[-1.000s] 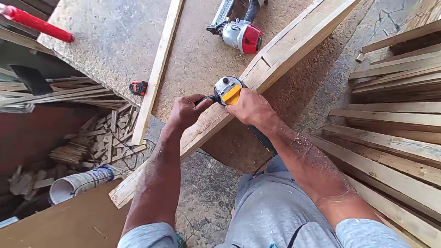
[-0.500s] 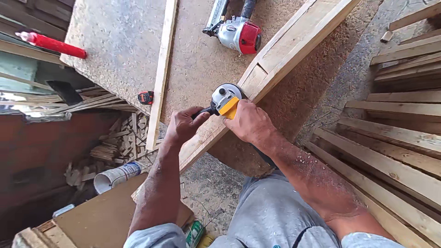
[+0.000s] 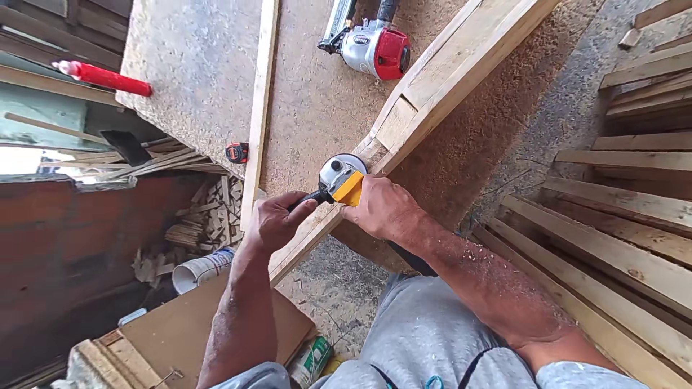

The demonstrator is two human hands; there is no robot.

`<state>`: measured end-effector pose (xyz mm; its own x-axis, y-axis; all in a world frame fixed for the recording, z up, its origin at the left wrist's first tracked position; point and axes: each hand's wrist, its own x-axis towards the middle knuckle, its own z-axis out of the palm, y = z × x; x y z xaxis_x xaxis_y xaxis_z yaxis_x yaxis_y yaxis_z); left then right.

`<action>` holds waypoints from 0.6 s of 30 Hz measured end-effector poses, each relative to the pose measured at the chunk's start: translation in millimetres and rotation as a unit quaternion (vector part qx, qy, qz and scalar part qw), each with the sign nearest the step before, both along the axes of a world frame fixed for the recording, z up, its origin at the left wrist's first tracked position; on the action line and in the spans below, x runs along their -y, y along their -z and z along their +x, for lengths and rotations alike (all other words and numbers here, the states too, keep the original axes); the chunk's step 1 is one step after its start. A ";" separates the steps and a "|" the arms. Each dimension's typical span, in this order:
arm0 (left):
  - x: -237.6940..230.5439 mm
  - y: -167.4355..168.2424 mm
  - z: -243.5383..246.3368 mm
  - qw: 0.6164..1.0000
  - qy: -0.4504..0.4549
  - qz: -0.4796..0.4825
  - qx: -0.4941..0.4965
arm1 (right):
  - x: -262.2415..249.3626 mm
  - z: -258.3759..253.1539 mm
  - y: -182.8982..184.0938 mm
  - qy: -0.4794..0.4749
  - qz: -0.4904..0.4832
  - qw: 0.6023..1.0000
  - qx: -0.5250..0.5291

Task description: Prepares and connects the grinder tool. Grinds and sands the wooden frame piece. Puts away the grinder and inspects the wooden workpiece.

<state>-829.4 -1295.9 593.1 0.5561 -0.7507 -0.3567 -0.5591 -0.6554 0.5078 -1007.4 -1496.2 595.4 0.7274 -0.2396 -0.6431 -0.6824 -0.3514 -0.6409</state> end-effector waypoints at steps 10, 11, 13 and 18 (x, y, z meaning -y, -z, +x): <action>44.8 32.8 -42.2 0.991 0.096 -0.091 0.014 | 14.6 -62.9 3.7 0.074 -0.090 0.992 -0.043; 38.8 33.1 -43.8 0.992 0.093 -0.080 0.005 | 12.1 -63.6 7.8 0.068 -0.075 0.994 -0.043; 20.3 27.1 -48.7 0.996 0.073 -0.050 -0.007 | 2.0 -63.4 12.5 0.047 -0.046 0.997 -0.037; -12.8 -11.6 -72.9 0.999 0.023 -0.010 0.040 | -17.1 -71.9 1.4 0.018 -0.001 1.000 -0.003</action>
<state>-902.4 -1283.1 604.8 0.5473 -0.7822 -0.2978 -0.6269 -0.6189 0.4733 -1079.2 -1479.1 594.0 0.7147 -0.2659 -0.6469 -0.6981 -0.3280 -0.6365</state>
